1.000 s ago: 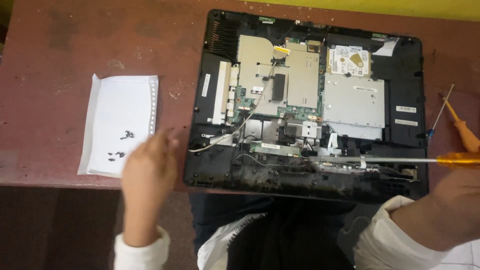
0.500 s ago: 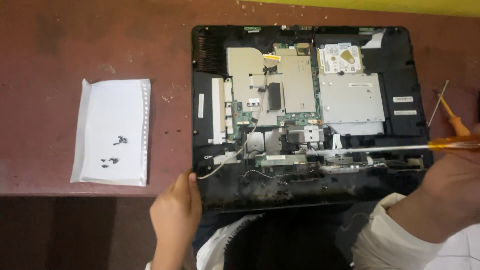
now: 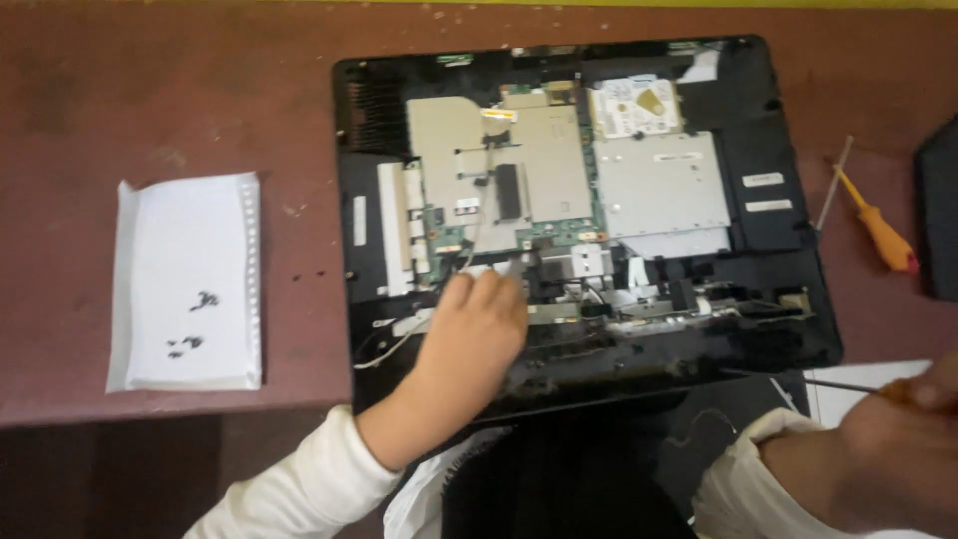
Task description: Removing screws and disconnecting internal cables to disassemble a computer.
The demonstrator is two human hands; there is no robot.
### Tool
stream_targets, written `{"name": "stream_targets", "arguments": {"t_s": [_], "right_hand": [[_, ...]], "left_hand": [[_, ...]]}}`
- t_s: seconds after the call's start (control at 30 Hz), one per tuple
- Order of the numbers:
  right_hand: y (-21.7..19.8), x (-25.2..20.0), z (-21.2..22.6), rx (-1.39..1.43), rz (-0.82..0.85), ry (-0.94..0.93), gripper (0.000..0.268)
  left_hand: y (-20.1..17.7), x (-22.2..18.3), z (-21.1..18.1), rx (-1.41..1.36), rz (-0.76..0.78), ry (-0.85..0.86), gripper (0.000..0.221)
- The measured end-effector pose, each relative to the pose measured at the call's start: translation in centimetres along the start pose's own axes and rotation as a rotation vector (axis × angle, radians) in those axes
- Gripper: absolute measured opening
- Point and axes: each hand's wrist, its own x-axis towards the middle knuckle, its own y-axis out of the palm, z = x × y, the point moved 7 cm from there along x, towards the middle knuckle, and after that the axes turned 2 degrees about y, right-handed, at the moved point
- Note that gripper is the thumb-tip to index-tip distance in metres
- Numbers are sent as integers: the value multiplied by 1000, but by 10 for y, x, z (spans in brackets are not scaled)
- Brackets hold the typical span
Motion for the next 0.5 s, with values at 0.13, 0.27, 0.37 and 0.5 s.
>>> {"name": "stream_targets", "arguments": {"t_s": [0.13, 0.27, 0.37, 0.5], "right_hand": [[13, 4, 20, 364, 0, 171, 20], [67, 22, 102, 300, 210, 13, 15], [100, 47, 180, 158, 219, -69, 59], [164, 37, 230, -140, 786, -291, 63]], "left_hand": [[-14, 6, 9, -209, -47, -76, 14], [-32, 8, 12, -281, -67, -74, 23], [-55, 6, 13, -323, -128, -77, 25], [-75, -3, 9, -463, -154, -64, 27]]}}
